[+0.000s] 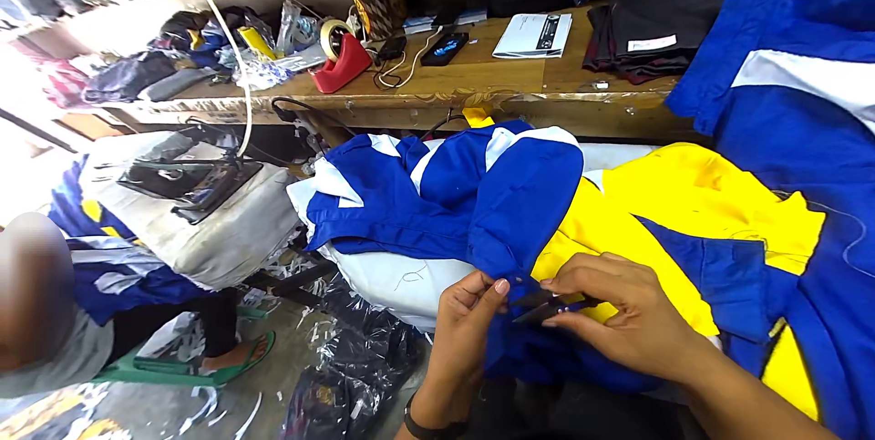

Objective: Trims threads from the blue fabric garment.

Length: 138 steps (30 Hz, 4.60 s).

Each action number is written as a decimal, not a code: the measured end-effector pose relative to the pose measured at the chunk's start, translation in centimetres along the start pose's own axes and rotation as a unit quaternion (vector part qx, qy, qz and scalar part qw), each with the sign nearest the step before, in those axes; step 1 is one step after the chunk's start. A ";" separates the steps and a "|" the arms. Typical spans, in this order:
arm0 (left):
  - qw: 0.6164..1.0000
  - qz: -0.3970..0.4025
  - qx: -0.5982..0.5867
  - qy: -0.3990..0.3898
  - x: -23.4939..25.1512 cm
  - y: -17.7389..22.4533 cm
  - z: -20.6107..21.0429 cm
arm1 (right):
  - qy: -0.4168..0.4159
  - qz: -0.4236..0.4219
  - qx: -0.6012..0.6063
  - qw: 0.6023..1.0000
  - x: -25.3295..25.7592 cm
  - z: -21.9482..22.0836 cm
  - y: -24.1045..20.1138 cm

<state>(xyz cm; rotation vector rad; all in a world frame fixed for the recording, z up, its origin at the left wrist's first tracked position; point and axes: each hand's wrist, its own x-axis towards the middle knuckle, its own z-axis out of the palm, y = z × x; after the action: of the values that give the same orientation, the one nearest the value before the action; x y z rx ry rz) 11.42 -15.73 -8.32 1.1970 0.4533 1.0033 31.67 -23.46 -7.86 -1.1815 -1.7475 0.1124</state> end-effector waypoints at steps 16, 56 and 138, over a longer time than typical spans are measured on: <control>0.998 -0.044 -0.031 0.015 -0.3 0.3 0.9 | 0.077 -0.006 -0.167 0.983 -0.1 -0.6 -0.6; 0.994 0.044 -0.073 0.066 -1.5 -2.2 3.6 | 0.219 0.160 0.103 0.957 -2.7 3.3 -1.9; 0.990 0.020 -0.117 0.074 -1.9 -1.3 4.1 | 0.246 0.035 -0.019 0.968 -3.1 3.7 0.0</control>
<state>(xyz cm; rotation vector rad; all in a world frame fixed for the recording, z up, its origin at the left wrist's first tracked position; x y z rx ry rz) 14.05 -19.59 -8.49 0.9292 0.4155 1.1516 29.02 -24.25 -11.84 -1.1779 -1.2757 -0.1623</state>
